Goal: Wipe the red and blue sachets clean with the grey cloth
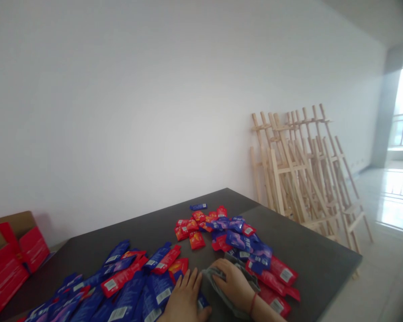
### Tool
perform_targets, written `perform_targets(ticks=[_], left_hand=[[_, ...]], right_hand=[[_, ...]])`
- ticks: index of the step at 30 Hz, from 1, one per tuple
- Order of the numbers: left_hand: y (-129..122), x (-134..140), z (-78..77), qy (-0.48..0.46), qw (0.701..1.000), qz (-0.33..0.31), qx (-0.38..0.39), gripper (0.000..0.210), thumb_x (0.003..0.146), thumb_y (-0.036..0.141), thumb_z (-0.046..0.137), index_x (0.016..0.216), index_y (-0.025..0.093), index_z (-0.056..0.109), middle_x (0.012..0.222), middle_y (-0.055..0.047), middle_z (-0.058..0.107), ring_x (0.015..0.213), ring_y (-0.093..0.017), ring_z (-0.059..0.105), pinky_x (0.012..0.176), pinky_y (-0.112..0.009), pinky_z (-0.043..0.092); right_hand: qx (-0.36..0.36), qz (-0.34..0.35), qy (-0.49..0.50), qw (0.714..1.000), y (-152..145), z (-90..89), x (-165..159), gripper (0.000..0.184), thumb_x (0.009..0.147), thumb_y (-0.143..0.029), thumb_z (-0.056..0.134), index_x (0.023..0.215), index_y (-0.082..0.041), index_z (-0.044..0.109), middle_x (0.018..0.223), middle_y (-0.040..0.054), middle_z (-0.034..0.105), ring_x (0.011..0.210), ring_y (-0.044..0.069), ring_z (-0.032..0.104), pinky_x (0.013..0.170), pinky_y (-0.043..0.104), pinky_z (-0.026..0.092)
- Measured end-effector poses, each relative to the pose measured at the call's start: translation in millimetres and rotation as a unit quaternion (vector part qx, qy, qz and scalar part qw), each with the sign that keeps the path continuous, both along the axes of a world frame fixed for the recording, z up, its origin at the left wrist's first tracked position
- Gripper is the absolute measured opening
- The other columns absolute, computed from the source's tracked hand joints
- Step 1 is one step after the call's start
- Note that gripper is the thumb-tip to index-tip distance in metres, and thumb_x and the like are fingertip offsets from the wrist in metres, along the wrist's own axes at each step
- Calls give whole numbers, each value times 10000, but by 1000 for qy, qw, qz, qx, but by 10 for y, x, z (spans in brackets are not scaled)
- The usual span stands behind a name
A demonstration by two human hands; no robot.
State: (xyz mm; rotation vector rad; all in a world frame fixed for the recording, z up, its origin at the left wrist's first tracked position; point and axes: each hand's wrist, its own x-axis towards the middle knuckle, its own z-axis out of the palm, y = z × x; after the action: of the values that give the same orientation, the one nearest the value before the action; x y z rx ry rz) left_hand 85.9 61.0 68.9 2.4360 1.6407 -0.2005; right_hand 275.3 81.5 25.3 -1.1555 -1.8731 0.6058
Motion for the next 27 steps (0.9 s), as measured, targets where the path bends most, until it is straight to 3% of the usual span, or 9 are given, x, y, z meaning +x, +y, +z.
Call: perform_targets(ticks=[5, 7, 9, 11, 15, 18, 21, 24, 27], left_hand=[[-26, -216, 94, 18, 999, -22, -34, 877, 776, 466, 635, 1541, 117, 384, 1644, -164, 280, 1530, -338, 244, 1236, -502, 207], [58, -213, 128, -10, 1000, -18, -13, 708, 813, 463, 628, 1438, 139, 542, 1565, -175, 455, 1451, -344, 406, 1184, -486, 317], [206, -127, 185, -42, 999, -5, 31, 442, 850, 399, 610, 1214, 164, 694, 1353, -153, 655, 1280, -316, 576, 1081, -427, 426], [407, 33, 248, -66, 995, 0, 75, 259, 849, 268, 605, 1071, 186, 712, 1194, -108, 712, 1173, -271, 622, 1016, -363, 448], [869, 437, 294, -95, 990, 28, 101, 376, 859, 67, 540, 1208, 175, 630, 1225, -87, 688, 1171, -209, 620, 1007, -324, 442], [1159, 670, 245, -104, 988, 79, 81, 238, 971, 212, 573, 1197, 158, 621, 1161, -78, 694, 1070, -222, 661, 959, -415, 510], [1328, 776, 171, -117, 987, 105, 37, 261, 959, 405, 669, 1079, 173, 660, 1078, -43, 696, 960, -208, 678, 878, -434, 563], [1356, 761, 143, -161, 981, 111, 16, 268, 965, 435, 660, 1015, 172, 664, 984, -17, 692, 845, -172, 673, 779, -368, 578], [1278, 623, 220, -222, 968, 107, 45, 265, 972, 431, 646, 915, 172, 644, 869, 16, 657, 753, -146, 635, 716, -328, 550]], right_hand=[[10, 22, -66, 998, -51, 41, -48, 182, 842, -163, 602, 955, -212, 736, 998, 49, 742, 981, 233, 649, 872, 301, 451], [8, 18, -77, 997, -49, 49, -65, 183, 833, -156, 612, 954, -216, 735, 997, 45, 742, 978, 232, 649, 865, 298, 448], [5, 8, -88, 996, -39, 46, -80, 167, 834, -161, 616, 945, -215, 730, 994, 47, 740, 975, 235, 650, 858, 297, 446], [0, -9, -99, 995, -24, 34, -93, 153, 840, -161, 609, 933, -206, 722, 991, 57, 736, 967, 238, 651, 850, 300, 445], [-11, -22, -109, 994, -3, 18, -99, 148, 799, -145, 629, 913, -190, 711, 988, 72, 731, 963, 247, 652, 847, 302, 444], [-11, -15, -104, 994, -9, 42, -86, 158, 787, -150, 635, 918, -190, 715, 995, 72, 733, 967, 249, 652, 855, 304, 448], [-4, -4, -93, 996, -20, 74, -69, 178, 789, -140, 628, 932, -192, 719, 1001, 68, 736, 982, 245, 656, 874, 301, 450], [5, 2, -89, 996, -16, 68, -58, 177, 785, -129, 628, 923, -194, 717, 988, 66, 737, 977, 244, 658, 873, 300, 455], [19, 20, -78, 997, -8, 31, -54, 173, 774, -115, 625, 905, -190, 711, 963, 66, 734, 950, 241, 659, 859, 302, 462]])
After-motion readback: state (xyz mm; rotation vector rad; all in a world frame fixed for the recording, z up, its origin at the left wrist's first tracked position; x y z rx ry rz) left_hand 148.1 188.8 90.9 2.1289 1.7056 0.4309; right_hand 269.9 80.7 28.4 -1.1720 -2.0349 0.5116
